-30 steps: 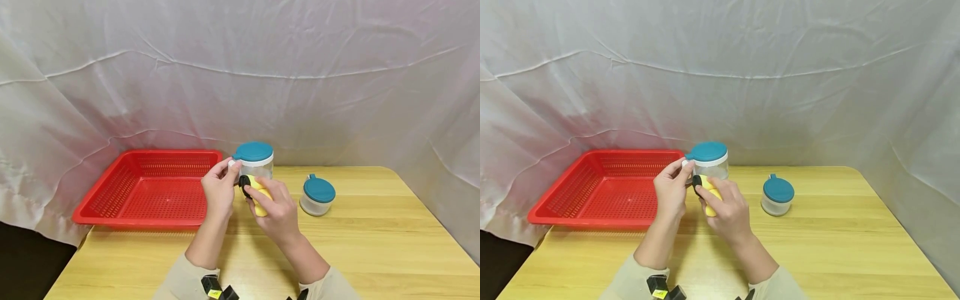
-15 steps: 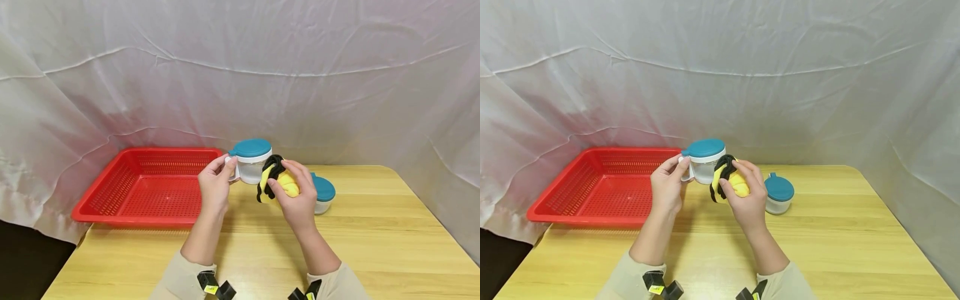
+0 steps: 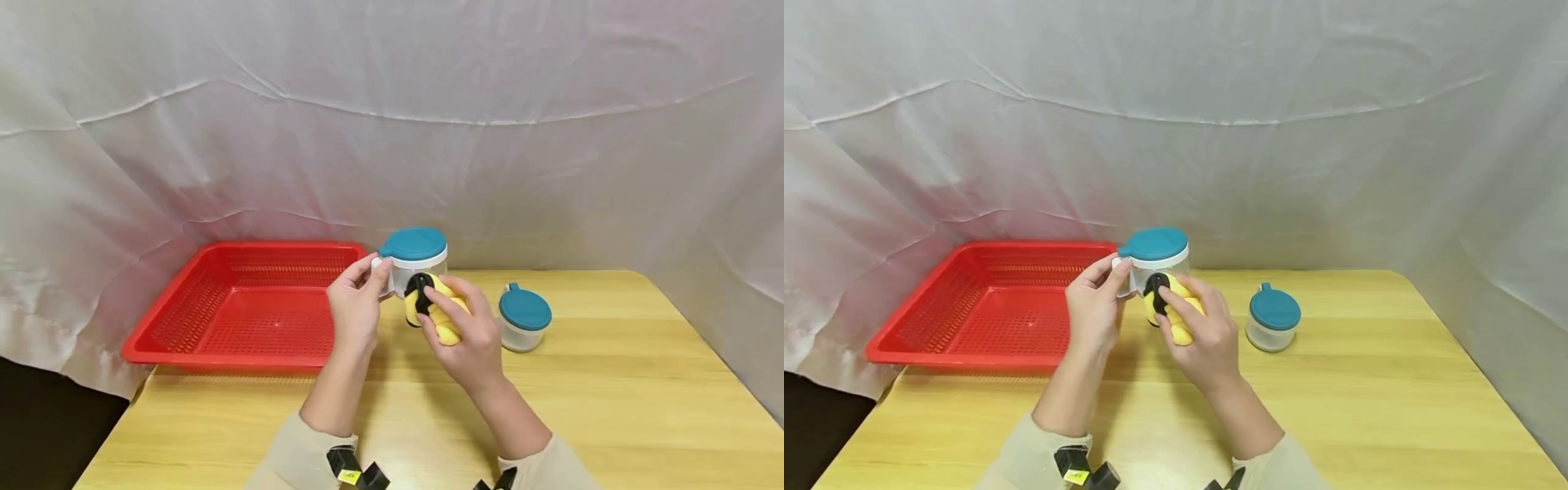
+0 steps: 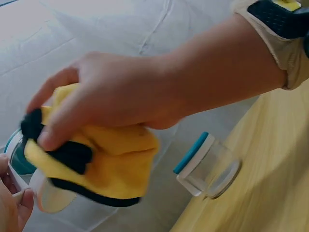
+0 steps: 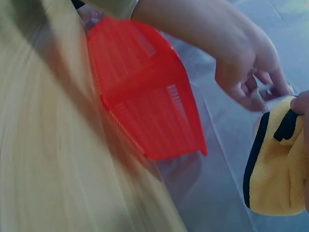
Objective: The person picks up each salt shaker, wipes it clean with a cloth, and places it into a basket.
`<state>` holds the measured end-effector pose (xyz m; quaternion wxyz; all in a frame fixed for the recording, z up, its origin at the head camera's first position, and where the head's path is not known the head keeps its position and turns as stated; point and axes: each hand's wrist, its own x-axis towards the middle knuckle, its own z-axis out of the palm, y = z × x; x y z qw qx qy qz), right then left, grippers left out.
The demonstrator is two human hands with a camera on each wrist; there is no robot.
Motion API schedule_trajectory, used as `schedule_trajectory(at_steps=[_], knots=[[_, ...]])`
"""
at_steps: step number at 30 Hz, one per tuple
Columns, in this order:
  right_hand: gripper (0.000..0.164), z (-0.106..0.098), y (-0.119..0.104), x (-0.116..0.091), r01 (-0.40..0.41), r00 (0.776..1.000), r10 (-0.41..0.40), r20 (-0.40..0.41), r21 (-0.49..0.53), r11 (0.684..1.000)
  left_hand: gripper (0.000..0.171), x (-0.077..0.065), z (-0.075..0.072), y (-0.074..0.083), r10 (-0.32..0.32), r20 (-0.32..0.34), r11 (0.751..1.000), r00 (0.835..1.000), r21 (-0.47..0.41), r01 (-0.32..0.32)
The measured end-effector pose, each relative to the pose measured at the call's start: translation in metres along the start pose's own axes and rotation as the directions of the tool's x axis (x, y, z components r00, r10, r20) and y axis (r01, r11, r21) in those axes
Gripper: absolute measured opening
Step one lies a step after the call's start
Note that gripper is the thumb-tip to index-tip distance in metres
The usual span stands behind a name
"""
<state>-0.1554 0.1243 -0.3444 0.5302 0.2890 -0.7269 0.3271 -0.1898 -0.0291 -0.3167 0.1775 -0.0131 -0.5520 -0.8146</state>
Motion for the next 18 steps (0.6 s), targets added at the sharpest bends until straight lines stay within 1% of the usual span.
schedule_trajectory(at_steps=[2, 4, 6, 8, 11, 14, 16, 18], knots=[[0.032, -0.006, 0.004, -0.006, -0.034, 0.999, 0.034, 0.017, -0.006, 0.999, 0.031, 0.0, 0.0, 0.001, -0.019, -0.001, 1.0, 1.0, -0.004, 0.019], [0.034, -0.011, 0.008, -0.011, -0.072, 0.997, 0.072, 0.018, -0.005, 0.997, 0.031, 0.001, 0.0, 0.001, -0.023, 0.0, 1.0, 1.0, -0.003, 0.023], [0.035, -0.013, 0.011, -0.013, -0.104, 0.995, 0.104, 0.009, 0.007, 0.995, 0.031, 0.001, 0.0, 0.001, -0.015, 0.005, 1.0, 1.0, 0.005, 0.015], [0.036, -0.014, 0.012, -0.011, -0.115, 0.993, 0.116, -0.019, 0.022, 0.993, 0.03, 0.0, 0.003, 0.0, -0.008, 0.014, 1.0, 1.0, 0.014, 0.008], [0.038, -0.015, 0.011, -0.006, -0.101, 0.993, 0.103, -0.055, 0.04, 0.994, 0.03, -0.005, 0.008, -0.003, -0.009, 0.042, 0.999, 0.999, 0.048, 0.007], [0.037, -0.014, 0.008, -0.003, -0.075, 0.994, 0.076, -0.072, 0.026, 0.997, 0.031, -0.008, 0.011, -0.006, -0.012, 0.058, 0.998, 0.998, 0.066, 0.008], [0.035, -0.012, 0.006, -0.003, -0.051, 0.997, 0.05, -0.055, -0.013, 0.999, 0.032, -0.008, 0.011, -0.007, -0.005, 0.045, 0.998, 0.999, 0.058, 0.003], [0.033, -0.01, 0.005, -0.007, -0.016, 1.0, 0.015, -0.013, -0.065, 0.998, 0.031, -0.006, 0.009, -0.008, 0.001, 0.019, 0.999, 1.0, 0.044, -0.002]])
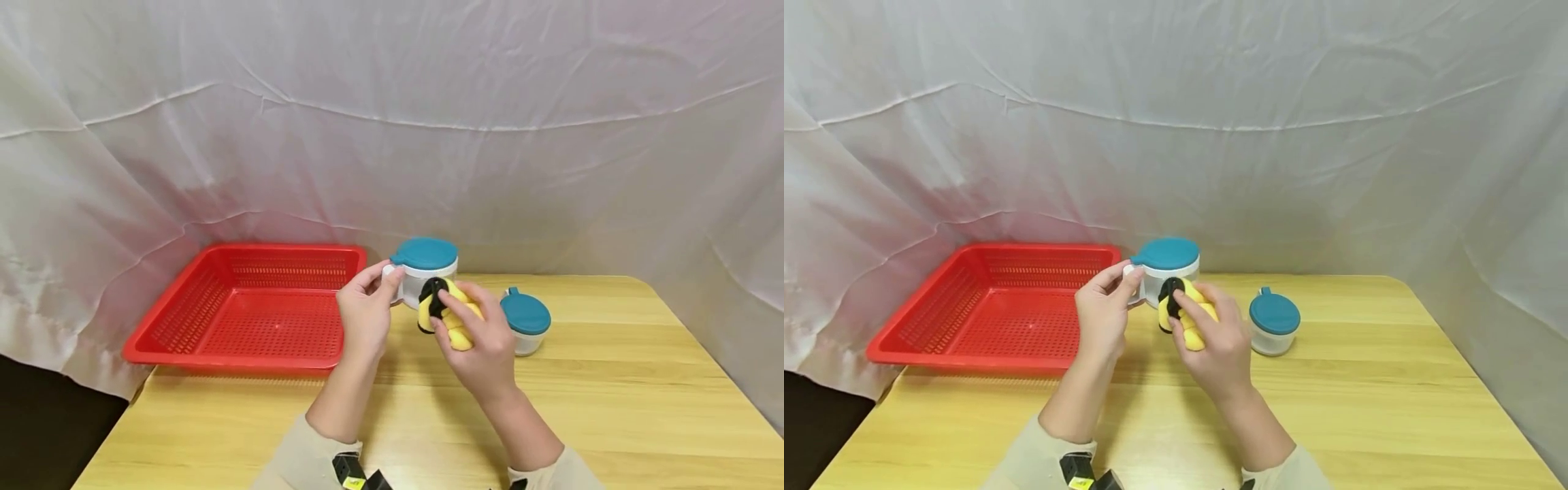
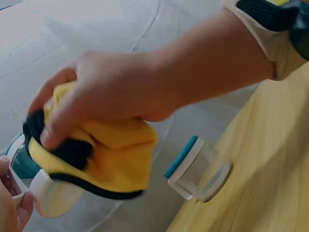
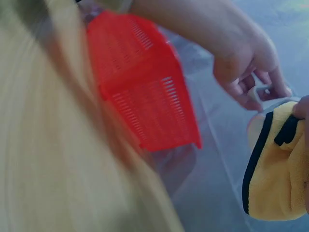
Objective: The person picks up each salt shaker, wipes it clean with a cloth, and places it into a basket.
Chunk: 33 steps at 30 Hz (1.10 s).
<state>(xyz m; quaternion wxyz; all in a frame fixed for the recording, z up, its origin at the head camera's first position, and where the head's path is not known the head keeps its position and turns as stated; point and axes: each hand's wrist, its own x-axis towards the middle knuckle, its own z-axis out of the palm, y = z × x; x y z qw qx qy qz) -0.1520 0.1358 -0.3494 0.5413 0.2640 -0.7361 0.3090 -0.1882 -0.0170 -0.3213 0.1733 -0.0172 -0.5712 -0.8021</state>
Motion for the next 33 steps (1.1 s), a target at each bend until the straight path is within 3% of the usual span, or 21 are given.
schedule_trajectory(at_steps=[5, 8, 14, 26, 30, 33], knots=[[0.033, 0.006, 0.0, -0.009, 0.087, 0.991, -0.078, 0.111, -0.081, 0.993, 0.031, 0.005, -0.006, 0.0, 0.01, -0.052, 1.0, 0.999, -0.023, -0.011], [0.033, 0.005, -0.001, -0.007, 0.087, 0.992, -0.077, 0.1, -0.098, 0.991, 0.032, 0.004, -0.005, 0.0, 0.011, -0.036, 1.0, 0.999, -0.007, -0.011], [0.03, 0.0, -0.005, 0.004, 0.052, 0.999, -0.053, -0.003, -0.113, 0.992, 0.032, -0.001, 0.002, -0.001, 0.023, 0.031, 0.998, 0.999, 0.066, -0.025], [0.041, 0.011, -0.009, -0.014, 0.104, 0.977, -0.072, 0.202, -0.153, 0.983, 0.029, 0.003, -0.001, -0.001, 0.043, -0.001, 0.998, 0.999, 0.045, -0.043], [0.042, 0.009, -0.01, -0.012, 0.104, 0.975, -0.069, 0.213, -0.157, 0.982, 0.028, 0.003, -0.002, -0.001, 0.045, 0.002, 0.997, 0.999, 0.059, -0.045], [0.039, 0.005, -0.011, -0.006, 0.087, 0.983, -0.058, 0.173, -0.168, 0.982, 0.026, 0.002, -0.001, -0.002, 0.061, 0.023, 0.991, 0.998, 0.118, -0.064]])
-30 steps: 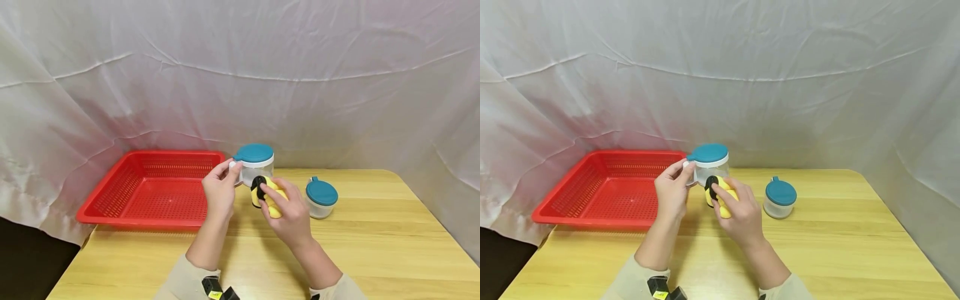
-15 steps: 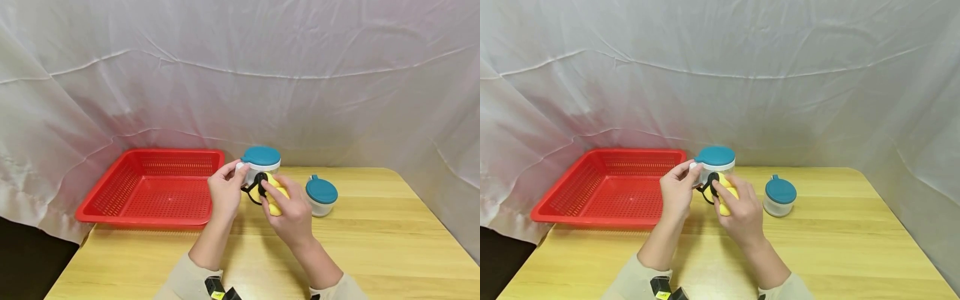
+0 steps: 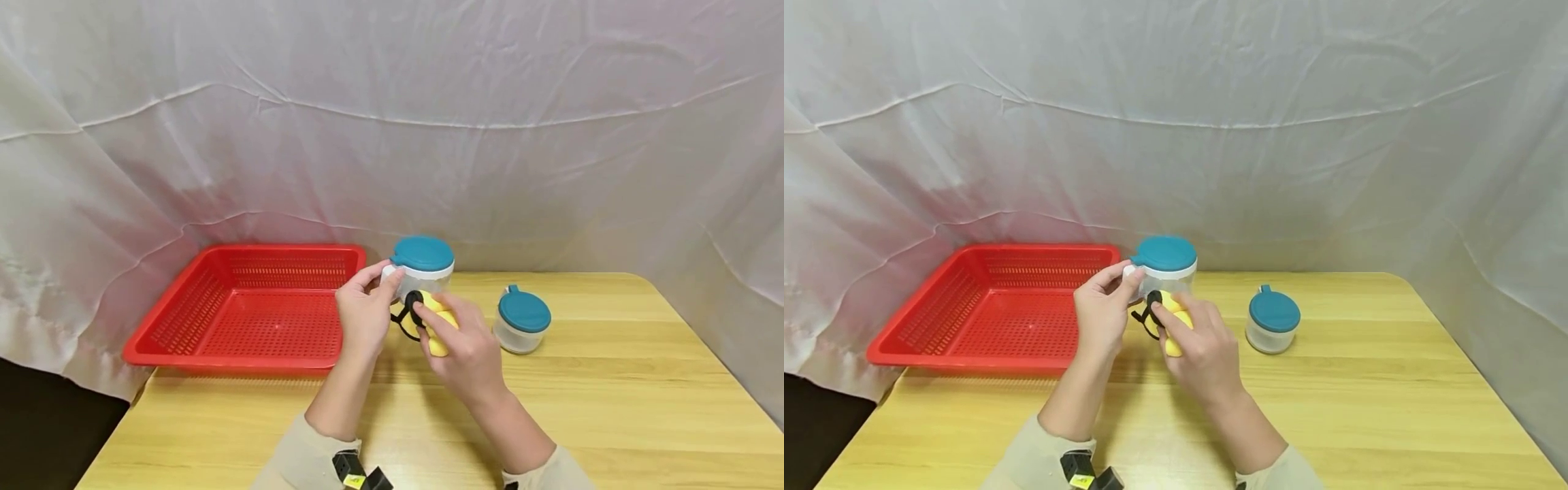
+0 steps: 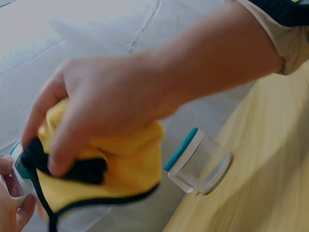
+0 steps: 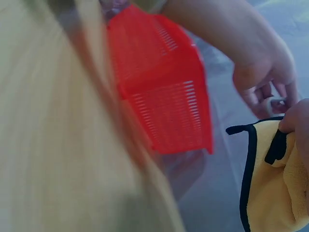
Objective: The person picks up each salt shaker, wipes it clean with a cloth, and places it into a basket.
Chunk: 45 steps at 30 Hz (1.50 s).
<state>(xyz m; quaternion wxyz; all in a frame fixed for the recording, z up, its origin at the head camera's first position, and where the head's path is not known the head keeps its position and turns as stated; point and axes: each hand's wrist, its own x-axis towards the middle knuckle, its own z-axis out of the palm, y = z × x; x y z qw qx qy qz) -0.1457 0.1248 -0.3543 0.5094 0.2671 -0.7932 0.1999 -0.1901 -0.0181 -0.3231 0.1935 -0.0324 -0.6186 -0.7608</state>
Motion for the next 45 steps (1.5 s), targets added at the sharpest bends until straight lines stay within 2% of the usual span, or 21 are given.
schedule_trajectory(at_steps=[4, 6, 11, 12, 18, 22, 25, 29, 32, 35, 37, 40, 45], knots=[[0.037, -0.006, 0.0, 0.006, -0.036, 0.997, 0.035, -0.063, -0.015, 0.999, 0.023, -0.003, 0.002, -0.002, 0.031, 0.035, 0.996, 0.999, 0.079, -0.034], [0.038, -0.006, -0.001, 0.007, -0.039, 0.997, 0.037, -0.064, -0.026, 0.999, 0.022, -0.005, 0.003, -0.003, 0.045, 0.041, 0.995, 0.998, 0.091, -0.048], [0.04, 0.003, -0.008, -0.002, -0.005, 1.0, 0.006, 0.013, -0.063, 0.998, 0.021, -0.007, 0.005, -0.004, 0.096, 0.022, 0.988, 0.995, 0.117, -0.098], [0.04, 0.006, -0.01, -0.005, -0.004, 1.0, 0.006, 0.029, -0.066, 0.998, 0.021, -0.008, 0.005, 0.0, 0.098, 0.016, 0.987, 0.995, 0.126, -0.099], [0.04, 0.006, -0.013, -0.008, -0.04, 0.996, 0.046, 0.082, -0.073, 0.997, 0.022, -0.009, 0.005, 0.005, 0.131, 0.007, 0.98, 0.991, 0.15, -0.131], [0.04, -0.001, -0.011, -0.001, -0.072, 0.996, 0.076, 0.048, -0.071, 0.995, 0.019, -0.015, 0.009, 0.014, 0.178, 0.033, 0.967, 0.984, 0.178, -0.181], [0.04, -0.006, -0.009, 0.004, -0.087, 0.996, 0.086, -0.01, -0.065, 0.994, 0.019, -0.016, 0.01, 0.01, 0.197, 0.053, 0.963, 0.979, 0.176, -0.204], [0.04, -0.007, -0.007, 0.007, -0.054, 0.998, 0.052, -0.042, -0.045, 0.997, 0.021, -0.009, 0.006, -0.003, 0.165, 0.043, 0.975, 0.985, 0.145, -0.17], [0.04, -0.005, -0.006, 0.006, -0.023, 1.0, 0.023, -0.016, -0.017, 1.0, 0.024, -0.003, 0.001, -0.004, 0.089, 0.017, 0.994, 0.996, 0.069, -0.09], [0.039, -0.004, -0.004, 0.005, -0.031, 1.0, 0.031, 0.001, 0.02, 0.999, 0.029, 0.004, -0.006, -0.001, 0.008, -0.007, 0.999, 1.0, -0.037, -0.008], [0.039, -0.006, 0.0, 0.006, -0.063, 0.998, 0.064, -0.006, 0.056, 0.996, 0.03, 0.008, -0.01, 0.002, -0.033, -0.013, 0.995, 0.999, -0.098, 0.031], [0.038, -0.011, 0.008, 0.009, -0.136, 0.989, 0.143, -0.044, 0.125, 0.983, 0.031, 0.012, -0.015, 0.006, -0.052, -0.01, 0.989, 0.999, -0.136, 0.05], [0.039, -0.023, 0.018, 0.016, -0.243, 0.958, 0.268, -0.1, 0.212, 0.947, 0.029, 0.012, -0.018, 0.01, -0.053, 0.038, 0.993, 0.998, -0.106, 0.057]])
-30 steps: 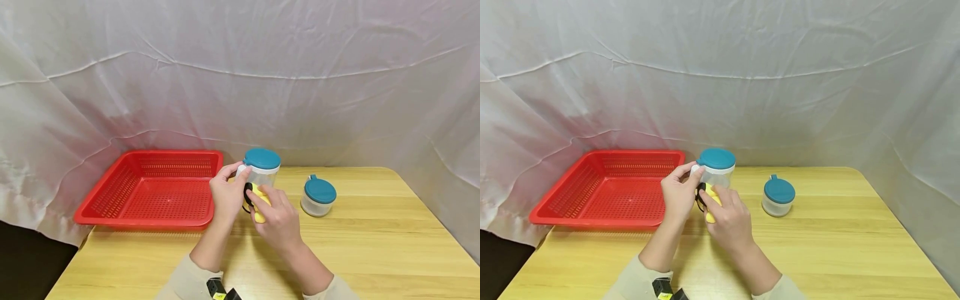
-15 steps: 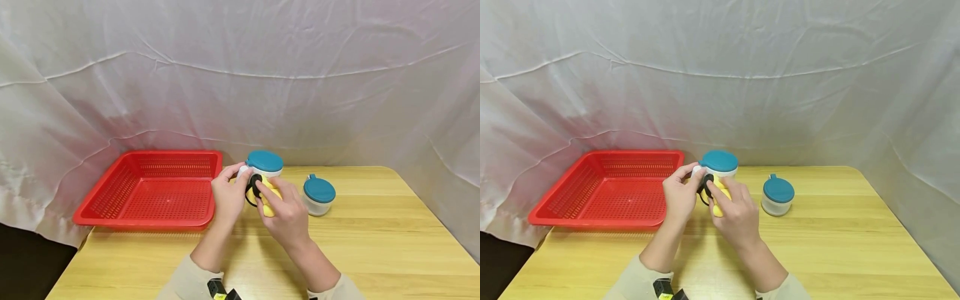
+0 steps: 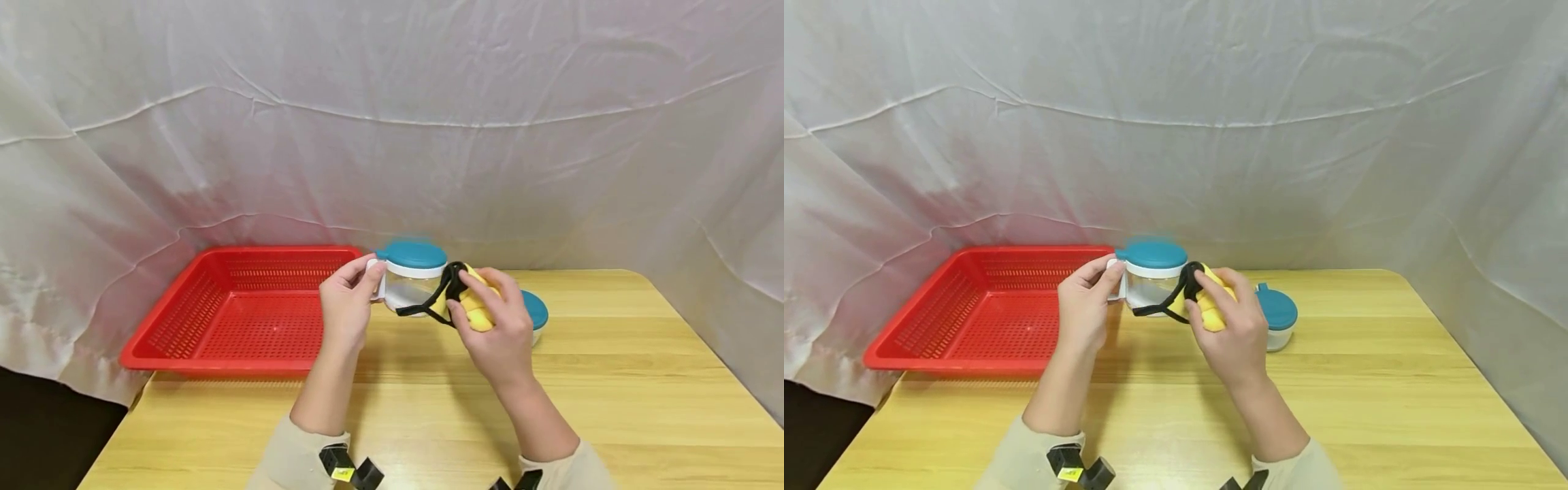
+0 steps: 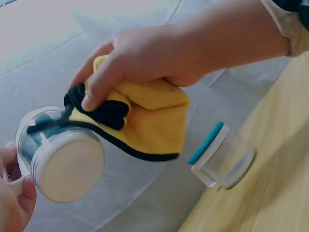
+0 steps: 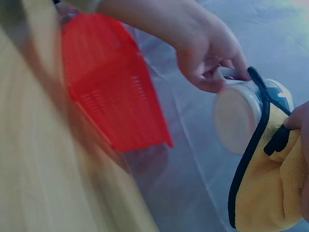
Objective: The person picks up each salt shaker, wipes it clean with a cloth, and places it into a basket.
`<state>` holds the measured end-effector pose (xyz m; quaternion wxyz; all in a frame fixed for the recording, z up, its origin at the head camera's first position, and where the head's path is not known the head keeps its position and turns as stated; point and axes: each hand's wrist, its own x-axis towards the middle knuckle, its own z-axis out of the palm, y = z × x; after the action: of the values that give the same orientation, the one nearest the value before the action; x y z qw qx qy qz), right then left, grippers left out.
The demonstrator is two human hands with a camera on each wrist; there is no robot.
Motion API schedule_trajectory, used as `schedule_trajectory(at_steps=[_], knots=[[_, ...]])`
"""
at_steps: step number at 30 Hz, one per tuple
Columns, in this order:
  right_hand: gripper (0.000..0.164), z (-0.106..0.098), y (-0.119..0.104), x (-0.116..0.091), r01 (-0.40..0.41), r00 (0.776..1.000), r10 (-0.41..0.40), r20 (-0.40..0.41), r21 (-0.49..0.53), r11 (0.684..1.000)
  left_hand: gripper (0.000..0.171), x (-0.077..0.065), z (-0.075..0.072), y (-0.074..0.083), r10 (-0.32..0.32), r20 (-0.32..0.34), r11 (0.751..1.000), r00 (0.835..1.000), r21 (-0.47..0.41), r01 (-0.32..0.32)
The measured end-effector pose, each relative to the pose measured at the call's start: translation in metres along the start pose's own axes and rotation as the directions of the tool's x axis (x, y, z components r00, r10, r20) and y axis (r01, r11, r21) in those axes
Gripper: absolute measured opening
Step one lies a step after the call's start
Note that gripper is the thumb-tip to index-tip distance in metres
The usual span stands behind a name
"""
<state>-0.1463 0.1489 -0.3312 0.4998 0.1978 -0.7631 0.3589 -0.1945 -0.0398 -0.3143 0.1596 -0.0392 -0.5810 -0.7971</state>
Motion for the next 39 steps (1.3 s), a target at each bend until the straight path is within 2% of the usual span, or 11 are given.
schedule_trajectory(at_steps=[4, 9, 12, 15, 20, 23, 28, 31, 36, 39], knots=[[0.038, -0.001, -0.002, 0.003, 0.025, 1.0, -0.025, 0.005, 0.014, 1.0, 0.028, -0.001, 0.0, 0.001, 0.0, 0.008, 1.0, 1.0, 0.013, 0.0], [0.035, 0.007, -0.005, -0.002, 0.136, 0.984, -0.14, 0.115, 0.043, 0.99, 0.03, 0.003, -0.005, 0.001, -0.009, -0.053, 0.998, 0.999, -0.063, 0.006], [0.035, 0.011, -0.003, -0.006, 0.149, 0.975, -0.156, 0.156, 0.057, 0.987, 0.029, 0.006, -0.009, 0.002, -0.021, -0.069, 0.994, 0.997, -0.106, 0.014], [0.038, 0.013, 0.001, -0.008, 0.093, 0.984, -0.1, 0.147, 0.057, 0.994, 0.03, 0.009, -0.011, 0.004, -0.024, -0.073, 0.992, 0.997, -0.127, 0.014], [0.043, 0.009, 0.009, -0.006, -0.085, 0.993, 0.079, 0.092, 0.064, 0.994, 0.031, 0.007, -0.009, 0.005, -0.021, -0.049, 0.991, 0.999, -0.132, 0.014], [0.045, 0.006, 0.009, -0.005, -0.189, 0.981, 0.182, 0.073, 0.106, 0.976, 0.031, 0.003, -0.006, 0.004, -0.016, -0.009, 0.995, 1.0, -0.096, 0.015], [0.049, 0.003, 0.005, -0.003, -0.333, 0.943, 0.33, 0.054, 0.208, 0.919, 0.03, -0.003, -0.001, 0.0, -0.026, 0.041, 0.998, 0.999, -0.061, 0.028], [0.05, 0.004, 0.001, -0.003, -0.37, 0.928, 0.366, 0.063, 0.252, 0.894, 0.031, -0.004, -0.002, 0.0, -0.013, 0.032, 0.997, 0.999, -0.07, 0.015], [0.052, 0.009, -0.005, -0.007, -0.353, 0.935, 0.331, 0.128, 0.253, 0.901, 0.032, -0.001, -0.006, 0.006, 0.024, -0.035, 0.995, 0.999, -0.096, -0.027], [0.054, 0.012, -0.007, -0.011, -0.37, 0.925, 0.33, 0.187, 0.255, 0.893, 0.032, 0.001, -0.008, 0.009, 0.035, -0.085, 0.99, 0.996, -0.132, -0.047]])
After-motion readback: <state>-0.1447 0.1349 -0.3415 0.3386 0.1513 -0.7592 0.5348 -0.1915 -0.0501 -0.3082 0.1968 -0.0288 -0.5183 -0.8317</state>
